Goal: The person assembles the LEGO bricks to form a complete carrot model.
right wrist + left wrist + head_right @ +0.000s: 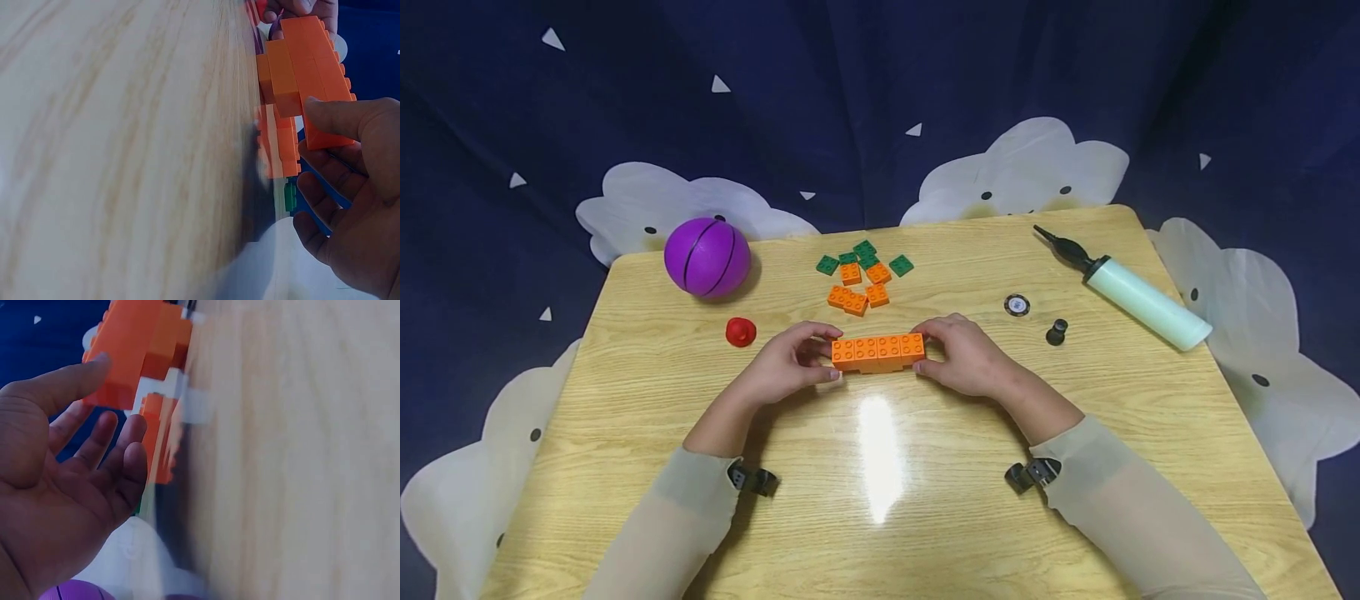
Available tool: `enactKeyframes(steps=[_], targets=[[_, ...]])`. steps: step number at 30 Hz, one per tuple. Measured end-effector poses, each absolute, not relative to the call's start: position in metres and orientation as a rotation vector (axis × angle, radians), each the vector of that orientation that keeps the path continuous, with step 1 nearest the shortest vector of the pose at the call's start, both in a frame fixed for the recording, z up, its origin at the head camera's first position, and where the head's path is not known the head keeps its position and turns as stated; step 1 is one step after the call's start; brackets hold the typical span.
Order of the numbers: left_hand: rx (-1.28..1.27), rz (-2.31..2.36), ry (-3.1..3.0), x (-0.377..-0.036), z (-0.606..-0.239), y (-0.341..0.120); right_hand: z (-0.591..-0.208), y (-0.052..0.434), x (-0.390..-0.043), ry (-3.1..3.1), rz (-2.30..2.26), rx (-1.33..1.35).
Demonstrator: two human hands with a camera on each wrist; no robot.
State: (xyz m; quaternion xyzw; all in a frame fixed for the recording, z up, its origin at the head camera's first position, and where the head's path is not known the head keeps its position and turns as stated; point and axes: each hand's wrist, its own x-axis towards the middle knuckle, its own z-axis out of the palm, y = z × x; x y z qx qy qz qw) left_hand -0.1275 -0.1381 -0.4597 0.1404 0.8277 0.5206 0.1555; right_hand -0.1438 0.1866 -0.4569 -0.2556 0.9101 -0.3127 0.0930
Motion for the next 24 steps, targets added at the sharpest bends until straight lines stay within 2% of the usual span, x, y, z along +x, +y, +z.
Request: enactKeyframes(steps=[24], targets=[[0.211,1.574,2.511,-0.163,-0.454,-0.140,-0.455,0.185,-0.144,2.703,-0.929,-0.754]])
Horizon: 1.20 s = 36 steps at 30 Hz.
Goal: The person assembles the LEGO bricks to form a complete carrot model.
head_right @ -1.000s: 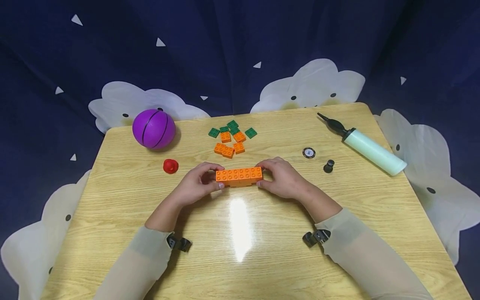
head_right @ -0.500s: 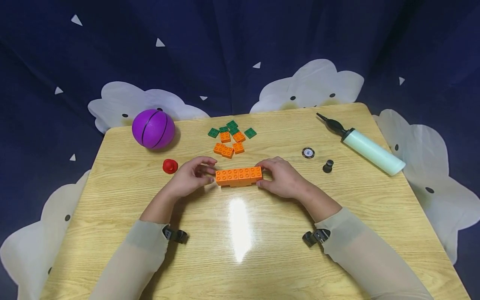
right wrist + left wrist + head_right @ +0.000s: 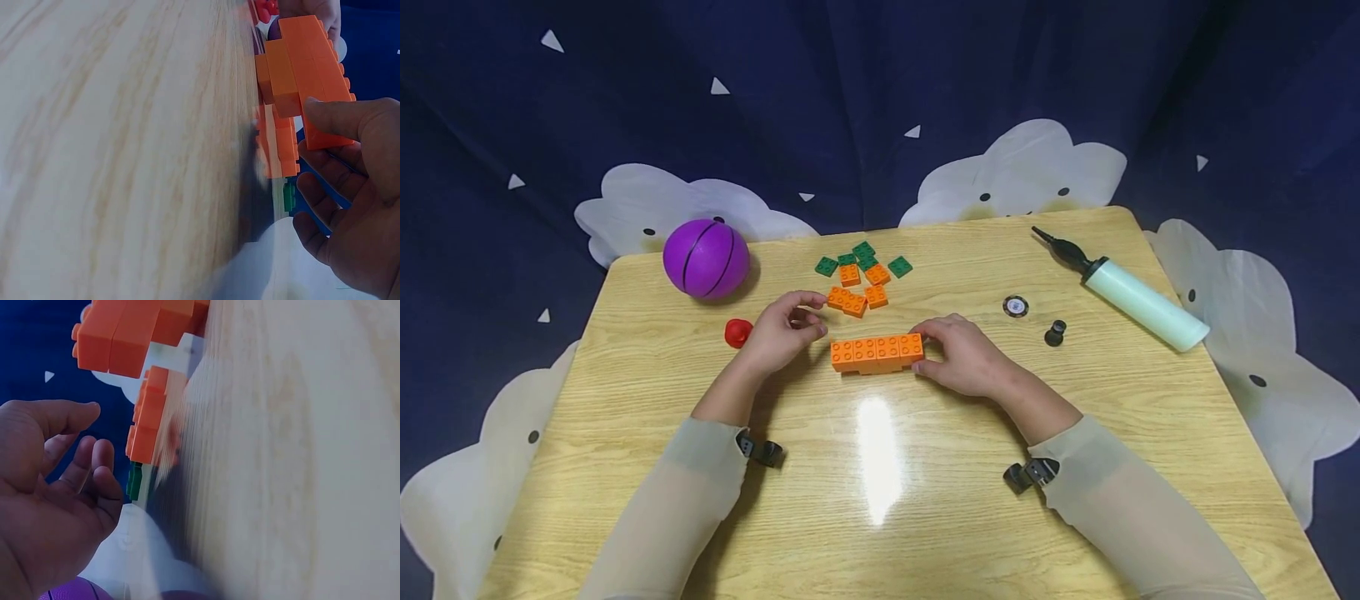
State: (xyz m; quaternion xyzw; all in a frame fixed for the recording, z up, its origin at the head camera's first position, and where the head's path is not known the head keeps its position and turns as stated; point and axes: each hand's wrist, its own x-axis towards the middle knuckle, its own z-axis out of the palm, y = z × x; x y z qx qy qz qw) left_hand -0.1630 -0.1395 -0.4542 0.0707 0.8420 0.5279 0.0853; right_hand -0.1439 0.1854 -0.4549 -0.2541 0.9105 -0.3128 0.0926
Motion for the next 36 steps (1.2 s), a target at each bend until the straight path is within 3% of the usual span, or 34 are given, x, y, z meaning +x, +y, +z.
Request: enactKeyframes(steps=[36], targets=[[0.181,1.175,2.738,-0.213,-0.474,-0.124,-0.453,0.186,-0.143,2.708,-0.930,-0.761]])
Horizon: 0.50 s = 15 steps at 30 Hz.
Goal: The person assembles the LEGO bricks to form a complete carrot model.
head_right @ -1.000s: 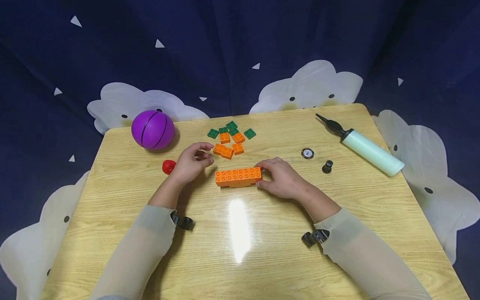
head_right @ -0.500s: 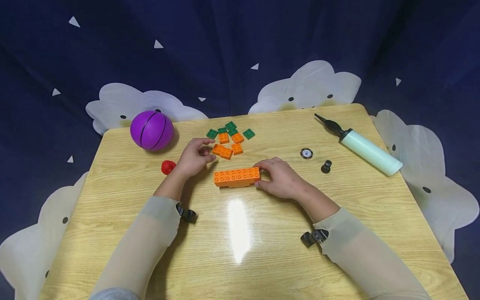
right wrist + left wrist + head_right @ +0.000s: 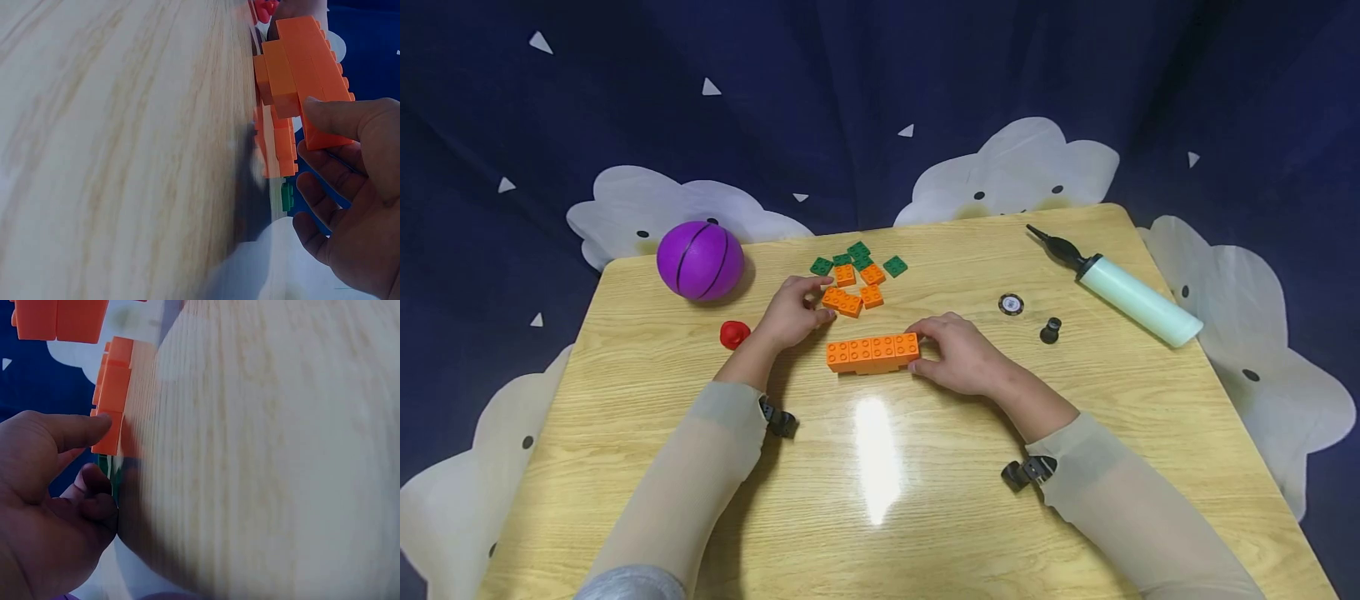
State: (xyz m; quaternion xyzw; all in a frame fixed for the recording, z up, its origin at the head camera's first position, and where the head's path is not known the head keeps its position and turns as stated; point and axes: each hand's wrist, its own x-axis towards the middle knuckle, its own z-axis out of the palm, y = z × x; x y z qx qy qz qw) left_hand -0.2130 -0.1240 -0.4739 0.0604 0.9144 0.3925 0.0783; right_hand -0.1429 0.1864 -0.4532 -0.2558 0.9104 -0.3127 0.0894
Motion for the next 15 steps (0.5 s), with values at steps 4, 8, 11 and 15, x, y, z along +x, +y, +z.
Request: enactKeyframes(steps=[4,8,11,15], targets=[[0.193,1.120,2.757,-0.2149,-0.4737,-0.1215,-0.4529,0.1866,-0.1432,2.709,-0.922,-0.759],[0.170,1.094,2.766,-0.2140,-0.4722,-0.1214,-0.4533,0.1862,-0.1434,2.710,-0.925,-0.765],[0.142,1.104,2.757,-0.2125,-0.4718,-0.1233,-0.4540,0.1862,-0.1432,2.709,-0.926,-0.762],[0.128,1.128,2.746,-0.2100,-0.4721,-0.1275,-0.4548,0.1863,-0.1426,2.705,-0.925,-0.755]])
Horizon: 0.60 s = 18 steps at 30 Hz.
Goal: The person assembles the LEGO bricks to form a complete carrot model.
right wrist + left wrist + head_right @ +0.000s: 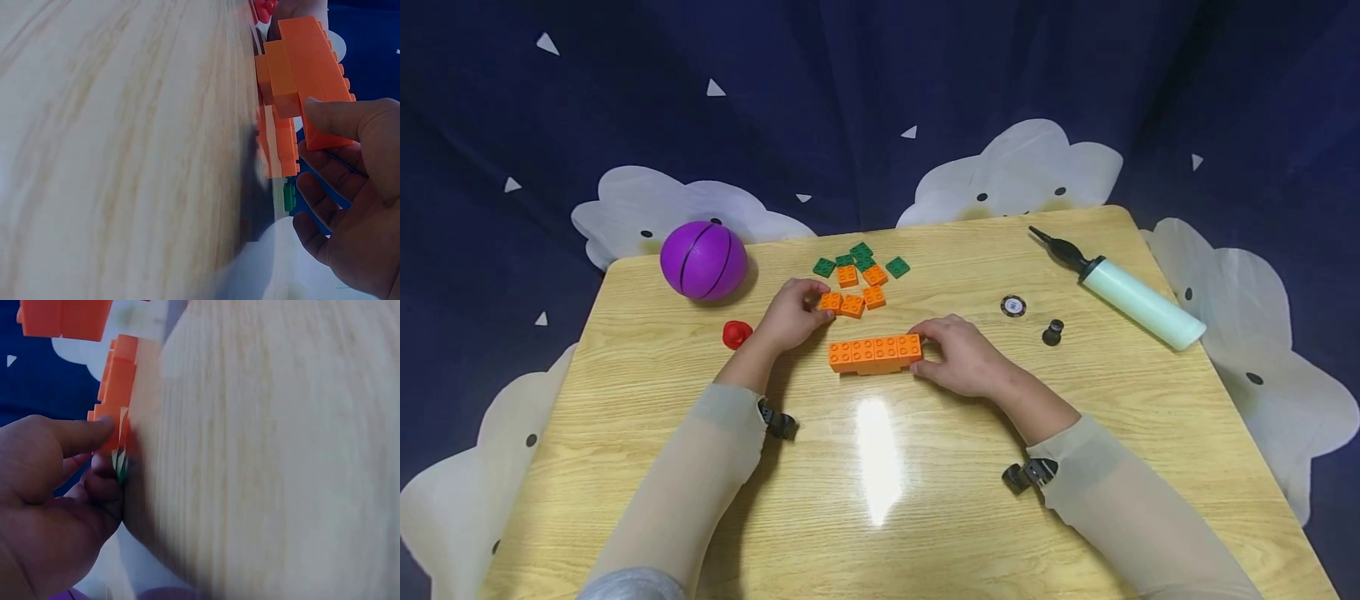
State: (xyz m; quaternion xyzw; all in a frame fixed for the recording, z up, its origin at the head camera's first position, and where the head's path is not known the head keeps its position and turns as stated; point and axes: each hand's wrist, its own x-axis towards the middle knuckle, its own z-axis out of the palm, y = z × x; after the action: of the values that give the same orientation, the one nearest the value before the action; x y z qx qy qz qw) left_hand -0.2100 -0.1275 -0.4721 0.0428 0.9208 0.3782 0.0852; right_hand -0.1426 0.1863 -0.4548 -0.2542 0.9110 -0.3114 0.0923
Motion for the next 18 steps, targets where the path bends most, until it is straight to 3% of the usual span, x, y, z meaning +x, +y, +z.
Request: enactKeyframes(steps=[18], targets=[[0.033,1.423,2.594,-0.177,-0.465,-0.145,-0.458,0.183,-0.149,2.704,-0.966,-0.767]])
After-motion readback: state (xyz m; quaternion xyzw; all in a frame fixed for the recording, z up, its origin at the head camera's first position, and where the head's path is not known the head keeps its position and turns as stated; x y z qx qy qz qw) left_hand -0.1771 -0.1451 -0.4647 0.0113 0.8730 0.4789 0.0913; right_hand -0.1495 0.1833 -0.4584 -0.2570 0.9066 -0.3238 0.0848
